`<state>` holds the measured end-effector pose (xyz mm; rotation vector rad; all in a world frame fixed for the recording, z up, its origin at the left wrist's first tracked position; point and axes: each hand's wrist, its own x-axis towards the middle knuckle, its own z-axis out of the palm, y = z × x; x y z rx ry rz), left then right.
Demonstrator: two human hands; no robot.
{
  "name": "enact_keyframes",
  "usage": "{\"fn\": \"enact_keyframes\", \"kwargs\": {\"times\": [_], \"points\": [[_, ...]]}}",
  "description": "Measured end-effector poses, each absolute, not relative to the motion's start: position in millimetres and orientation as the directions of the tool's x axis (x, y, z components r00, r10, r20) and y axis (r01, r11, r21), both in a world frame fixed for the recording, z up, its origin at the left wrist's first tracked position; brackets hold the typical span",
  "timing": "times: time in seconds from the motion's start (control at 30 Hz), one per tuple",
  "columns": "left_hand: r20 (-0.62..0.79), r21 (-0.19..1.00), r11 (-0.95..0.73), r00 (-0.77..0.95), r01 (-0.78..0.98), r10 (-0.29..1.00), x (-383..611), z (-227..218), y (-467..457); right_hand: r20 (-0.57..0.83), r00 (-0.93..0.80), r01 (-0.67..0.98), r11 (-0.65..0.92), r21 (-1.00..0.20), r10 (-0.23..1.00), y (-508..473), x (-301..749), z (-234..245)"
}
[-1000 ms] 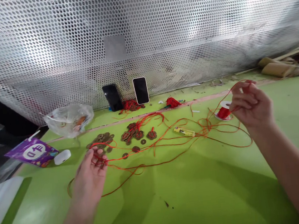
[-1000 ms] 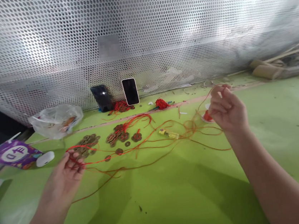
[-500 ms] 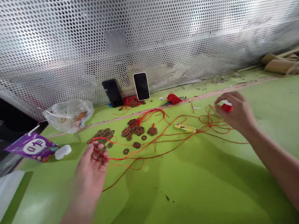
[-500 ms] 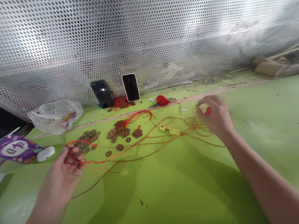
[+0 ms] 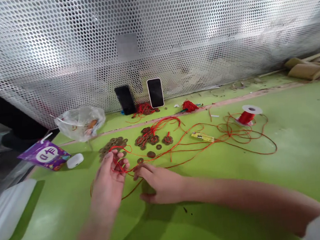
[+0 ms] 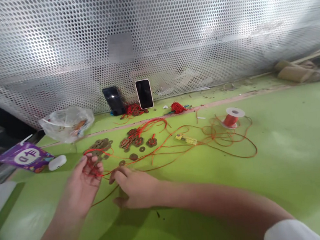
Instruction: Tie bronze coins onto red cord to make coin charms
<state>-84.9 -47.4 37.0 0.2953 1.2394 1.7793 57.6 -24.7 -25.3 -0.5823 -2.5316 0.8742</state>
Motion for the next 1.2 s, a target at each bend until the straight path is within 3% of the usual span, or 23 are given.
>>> {"fn": "enact_keyframes", "kwargs": {"times": [0.07, 0.13, 0.23, 0.33, 0.6, 0.77, 0.83, 0.93, 1.03, 1.1, 1.2], "points": [[-0.285, 0.836, -0.071, -0.542, -0.544, 0.791, -85, 36, -48, 0.172, -0.842, 0.214, 0.610, -0.763, 0.511, -26, 54, -25], [-0.282, 0.839, -0.064, -0.532, -0.541, 0.798, -84, 36, -49, 0.200, -0.854, 0.124, 0.561, -0.818, 0.480, -29, 59, -23], [-0.279, 0.843, -0.058, -0.527, -0.535, 0.802, -85, 35, -49, 0.321, -0.844, -0.008, 0.588, -0.809, 0.429, -34, 74, -17], [-0.272, 0.846, -0.062, -0.530, -0.529, 0.804, -86, 35, -49, 0.353, -0.831, -0.043, 0.582, -0.812, 0.430, -39, 95, -7], [-0.293, 0.841, -0.054, -0.538, -0.538, 0.790, -89, 37, -48, 0.310, -0.869, -0.085, 0.500, -0.862, 0.386, -47, 151, 15], [-0.264, 0.868, -0.028, -0.508, -0.496, 0.820, -91, 32, -49, 0.250, -0.851, -0.118, 0.296, -0.948, 0.463, -54, 183, 25], [-0.202, 0.924, 0.037, -0.404, -0.381, 0.892, -92, 28, -50, 0.232, -0.825, -0.186, 0.141, -0.972, 0.514, -56, 188, 28], [-0.158, 0.984, 0.168, -0.152, 0.057, 0.976, -93, 20, -53, 0.161, -0.831, -0.265, -0.126, -0.956, 0.532, -54, 184, 33], [-0.101, 0.847, 0.148, -0.119, 0.510, 0.988, -91, 16, -57, 0.130, -0.863, -0.308, -0.304, -0.901, 0.489, -45, 169, 35], [-0.017, 0.799, 0.076, -0.104, 0.596, 0.994, -88, 18, -61, 0.154, -0.846, -0.321, -0.258, -0.911, 0.510, -38, 156, 37], [-0.051, 0.905, -0.013, 0.141, 0.425, 0.989, -79, 27, -73, 0.328, -0.760, -0.274, 0.181, -0.945, 0.561, -24, 135, 38]]}}
